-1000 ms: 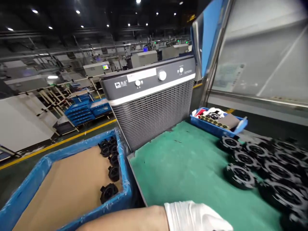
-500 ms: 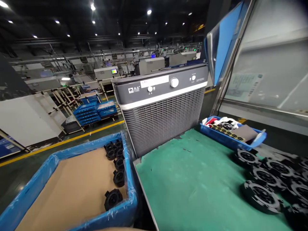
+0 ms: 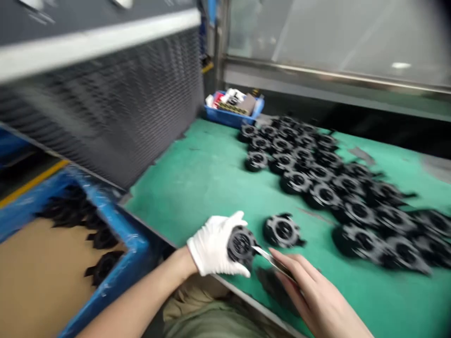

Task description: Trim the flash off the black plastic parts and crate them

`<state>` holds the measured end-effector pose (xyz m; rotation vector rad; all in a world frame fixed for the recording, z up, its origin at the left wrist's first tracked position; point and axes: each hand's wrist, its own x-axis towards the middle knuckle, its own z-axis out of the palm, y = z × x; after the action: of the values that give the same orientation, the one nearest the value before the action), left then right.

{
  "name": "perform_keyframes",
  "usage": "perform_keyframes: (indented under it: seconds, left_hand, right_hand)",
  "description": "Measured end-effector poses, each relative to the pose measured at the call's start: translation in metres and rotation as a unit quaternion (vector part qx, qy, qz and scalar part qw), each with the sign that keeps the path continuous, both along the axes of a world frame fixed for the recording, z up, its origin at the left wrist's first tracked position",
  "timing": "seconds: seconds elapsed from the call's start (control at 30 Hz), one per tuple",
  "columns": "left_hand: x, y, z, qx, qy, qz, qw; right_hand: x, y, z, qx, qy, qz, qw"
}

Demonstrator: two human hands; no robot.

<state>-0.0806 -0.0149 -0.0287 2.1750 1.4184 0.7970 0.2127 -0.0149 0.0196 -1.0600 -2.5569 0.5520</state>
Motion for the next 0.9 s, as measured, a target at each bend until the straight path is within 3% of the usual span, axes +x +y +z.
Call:
perform_keyframes:
  seconds: [0.13, 0.27, 0.37, 0.63, 0.9]
  left_hand:
    - [-0.005, -0.002, -0.007, 0.043, 0.051, -0.012, 0.998]
    - [-0.002, -0.004, -0.006, 0.087, 0.063, -0.018, 0.994]
    - [-0.001, -0.003, -0.004, 0.104, 0.056, -0.007, 0.993]
    - [0.000, 0.002, 0.005, 0.046, 0.030, -0.006, 0.998]
    - [-0.003, -0.002, 0.004, 0.029, 0.003, -0.002, 1.000]
  right_hand:
    - [0.001, -0.004, 0.003, 0.000, -0.037, -0.017, 0.999]
    - [0.003, -0.006, 0.007, 0.029, -0.043, -0.020, 0.998]
    - [0.008, -0.013, 0.007, 0.010, -0.036, -0.011, 0.999]
    - [-0.002, -0.024, -0.006, -0.007, -0.052, -0.033, 0.998]
    - [-0.009, -0.022, -0.005, 0.049, -0.095, -0.022, 0.994]
